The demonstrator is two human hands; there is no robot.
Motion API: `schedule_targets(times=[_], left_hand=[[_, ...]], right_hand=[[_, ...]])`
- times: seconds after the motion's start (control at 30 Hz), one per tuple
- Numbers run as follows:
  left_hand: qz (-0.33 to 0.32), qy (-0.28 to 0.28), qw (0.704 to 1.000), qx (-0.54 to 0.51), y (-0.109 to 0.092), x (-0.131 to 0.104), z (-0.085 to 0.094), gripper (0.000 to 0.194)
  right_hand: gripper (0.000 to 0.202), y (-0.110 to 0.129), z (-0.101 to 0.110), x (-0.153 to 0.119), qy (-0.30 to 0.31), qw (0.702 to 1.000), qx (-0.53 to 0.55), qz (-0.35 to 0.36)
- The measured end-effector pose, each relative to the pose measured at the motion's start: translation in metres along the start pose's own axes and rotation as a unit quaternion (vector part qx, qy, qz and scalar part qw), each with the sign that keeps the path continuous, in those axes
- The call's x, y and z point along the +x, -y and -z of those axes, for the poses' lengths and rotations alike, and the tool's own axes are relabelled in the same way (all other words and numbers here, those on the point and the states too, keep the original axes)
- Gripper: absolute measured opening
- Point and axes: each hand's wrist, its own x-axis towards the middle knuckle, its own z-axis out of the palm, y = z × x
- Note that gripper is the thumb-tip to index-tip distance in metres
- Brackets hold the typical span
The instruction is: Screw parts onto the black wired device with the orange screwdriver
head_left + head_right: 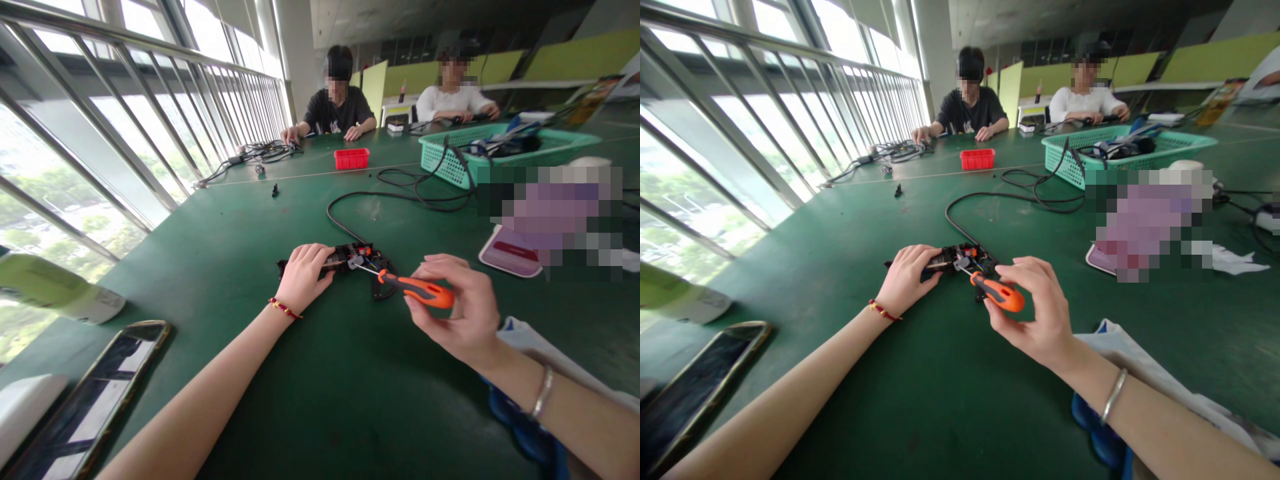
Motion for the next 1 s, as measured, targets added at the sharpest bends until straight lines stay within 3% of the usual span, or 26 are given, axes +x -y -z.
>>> schedule_targets(times=[0.1, 0.3, 0.53, 0.73, 0.9, 1.0], left_hand=[[-0.001, 0.0, 1.0, -0.003, 0.0004, -0.0003, -0.0004, 0.032], [0.0, -0.002, 1.0, 0.003, -0.0004, -0.0005, -0.0003, 0.032], [0.002, 0.003, 1.0, 0.001, 0.0001, -0.0002, -0.0013, 0.033], [0.004, 0.003, 1.0, 0.0, -0.0006, -0.0001, -0.0003, 0.032], [0.001, 0.001, 1.0, 0.0, -0.0003, -0.0002, -0.0005, 0.032], [-0.001, -0.001, 1.0, 0.0, -0.0001, -0.0003, -0.0003, 0.033]], right_hand=[[0.041, -0.0008, -0.0003, -0.0008, -0.006, 1.0, 0.016, -0.021], [0.036, 0.0008, 0.0024, 0.0017, 0.043, 0.998, -0.019, 0.033], [0.048, -0.0016, 0.0005, -0.0001, -0.014, 1.0, 0.009, 0.004], [0.037, 0.0024, 0.0019, 0.0024, 0.045, 0.998, -0.023, 0.04], [0.047, -0.0021, 0.0, -0.0026, -0.008, 1.0, -0.006, 0.002], [0.045, -0.0012, 0.0002, -0.0011, -0.004, 1.0, -0.01, 0.007]])
